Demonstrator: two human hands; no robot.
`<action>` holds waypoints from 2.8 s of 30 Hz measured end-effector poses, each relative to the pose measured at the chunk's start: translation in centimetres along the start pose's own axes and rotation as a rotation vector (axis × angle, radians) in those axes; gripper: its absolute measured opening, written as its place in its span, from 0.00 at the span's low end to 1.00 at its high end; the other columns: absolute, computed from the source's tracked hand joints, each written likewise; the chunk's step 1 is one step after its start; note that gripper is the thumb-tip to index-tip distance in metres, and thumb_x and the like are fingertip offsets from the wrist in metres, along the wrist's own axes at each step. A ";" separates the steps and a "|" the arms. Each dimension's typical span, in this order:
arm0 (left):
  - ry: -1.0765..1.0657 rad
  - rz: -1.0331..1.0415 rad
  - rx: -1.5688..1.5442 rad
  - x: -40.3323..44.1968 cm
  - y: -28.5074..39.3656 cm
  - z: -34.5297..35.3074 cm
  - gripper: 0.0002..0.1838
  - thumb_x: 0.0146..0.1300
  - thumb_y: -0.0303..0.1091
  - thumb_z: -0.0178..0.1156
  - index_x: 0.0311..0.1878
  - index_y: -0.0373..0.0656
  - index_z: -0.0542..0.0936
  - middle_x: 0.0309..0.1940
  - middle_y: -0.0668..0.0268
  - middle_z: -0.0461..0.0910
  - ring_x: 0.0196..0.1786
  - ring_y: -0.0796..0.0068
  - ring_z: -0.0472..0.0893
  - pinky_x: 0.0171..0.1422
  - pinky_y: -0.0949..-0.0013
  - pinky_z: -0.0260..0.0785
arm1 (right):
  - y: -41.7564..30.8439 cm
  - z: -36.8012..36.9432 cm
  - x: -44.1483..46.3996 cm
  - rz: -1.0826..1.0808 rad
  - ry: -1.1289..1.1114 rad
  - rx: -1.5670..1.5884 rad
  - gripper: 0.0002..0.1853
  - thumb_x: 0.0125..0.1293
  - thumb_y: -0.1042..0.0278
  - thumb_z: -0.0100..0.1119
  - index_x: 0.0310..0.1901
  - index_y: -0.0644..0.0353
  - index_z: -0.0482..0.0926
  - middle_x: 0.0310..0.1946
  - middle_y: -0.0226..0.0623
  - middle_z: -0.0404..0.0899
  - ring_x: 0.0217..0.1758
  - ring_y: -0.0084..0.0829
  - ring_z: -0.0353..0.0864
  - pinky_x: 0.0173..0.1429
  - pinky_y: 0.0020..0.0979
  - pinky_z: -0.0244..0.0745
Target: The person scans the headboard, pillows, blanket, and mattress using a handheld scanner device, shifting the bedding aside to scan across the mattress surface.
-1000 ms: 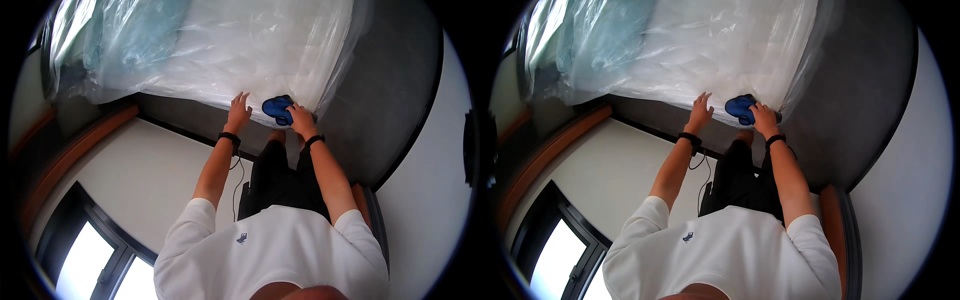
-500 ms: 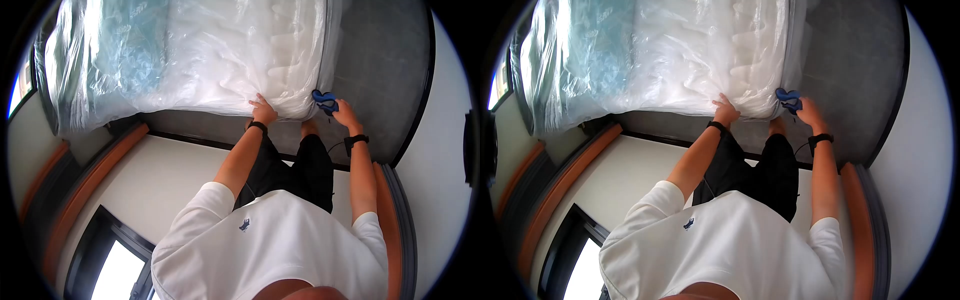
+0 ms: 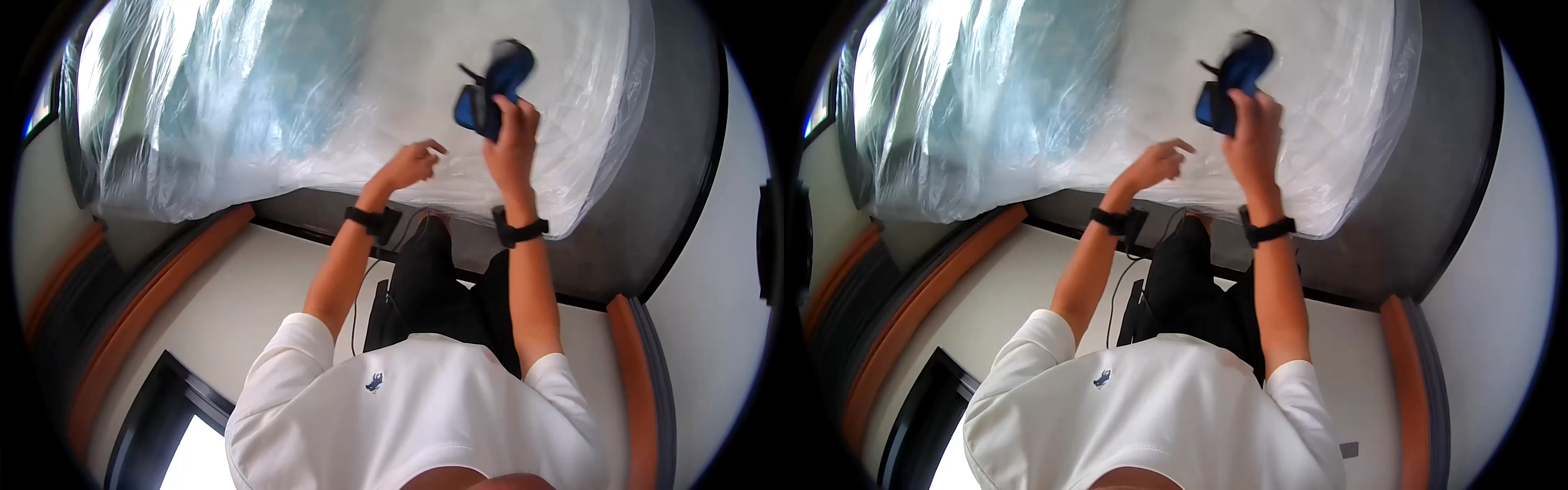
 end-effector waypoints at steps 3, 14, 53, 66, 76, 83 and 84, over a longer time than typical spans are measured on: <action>0.692 0.138 0.283 -3.6 -2.8 -12.2 0.09 0.66 0.26 0.56 0.47 0.42 0.80 0.21 0.61 0.78 0.23 0.69 0.77 0.31 0.64 0.68 | -8.0 8.1 3.6 -0.033 -0.068 0.063 0.34 0.49 0.83 0.62 0.61 0.45 0.75 0.53 0.41 0.71 0.55 0.48 0.73 0.54 0.47 0.74; 0.440 -0.056 -0.127 4.2 -9.5 -16.8 0.28 0.70 0.35 0.56 0.73 0.49 0.65 0.65 0.59 0.73 0.65 0.65 0.73 0.67 0.57 0.67 | 0.0 18.8 -7.8 0.154 -0.494 -0.136 0.29 0.50 0.75 0.69 0.58 0.54 0.78 0.59 0.40 0.72 0.60 0.48 0.72 0.55 0.48 0.74; 0.291 -0.332 0.341 12.6 -13.2 -13.3 0.50 0.32 0.52 0.85 0.54 0.34 0.69 0.51 0.55 0.75 0.54 0.59 0.77 0.60 0.62 0.71 | 16.8 0.8 -10.7 0.449 -0.224 -0.569 0.41 0.50 0.79 0.67 0.68 0.33 0.73 0.58 0.38 0.72 0.60 0.46 0.74 0.60 0.46 0.73; 0.486 0.055 0.156 5.5 -8.2 -13.3 0.18 0.58 0.38 0.70 0.44 0.39 0.75 0.39 0.58 0.79 0.40 0.65 0.78 0.46 0.62 0.71 | 1.4 15.9 3.0 0.242 -0.196 0.085 0.48 0.52 0.84 0.61 0.76 0.48 0.56 0.65 0.47 0.71 0.63 0.54 0.72 0.66 0.46 0.71; 0.518 0.154 0.201 6.8 -12.5 -16.5 0.31 0.66 0.35 0.59 0.71 0.39 0.66 0.71 0.45 0.65 0.74 0.47 0.64 0.77 0.56 0.55 | -2.2 25.7 0.1 0.129 -0.670 -0.159 0.40 0.51 0.80 0.64 0.69 0.49 0.68 0.58 0.41 0.72 0.59 0.49 0.75 0.59 0.46 0.78; 0.431 0.079 0.304 9.3 -14.8 -15.2 0.43 0.65 0.41 0.59 0.77 0.36 0.53 0.77 0.46 0.55 0.80 0.50 0.53 0.82 0.61 0.45 | -1.8 19.7 -10.6 -0.005 -0.818 -0.189 0.31 0.50 0.81 0.65 0.58 0.43 0.81 0.54 0.35 0.73 0.58 0.41 0.73 0.56 0.42 0.76; 0.434 0.143 0.425 8.9 -14.8 -14.8 0.44 0.64 0.42 0.60 0.78 0.34 0.51 0.77 0.46 0.53 0.80 0.50 0.52 0.83 0.61 0.44 | -1.2 19.2 -12.0 -0.110 -0.929 -0.165 0.30 0.50 0.81 0.64 0.55 0.41 0.83 0.54 0.34 0.73 0.58 0.40 0.73 0.57 0.42 0.75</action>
Point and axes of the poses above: each hand's wrist, its own x-axis towards the middle knuckle, its own z-axis out of the palm, y = z × x, the point moved 5 cm from there along x, towards the middle knuckle
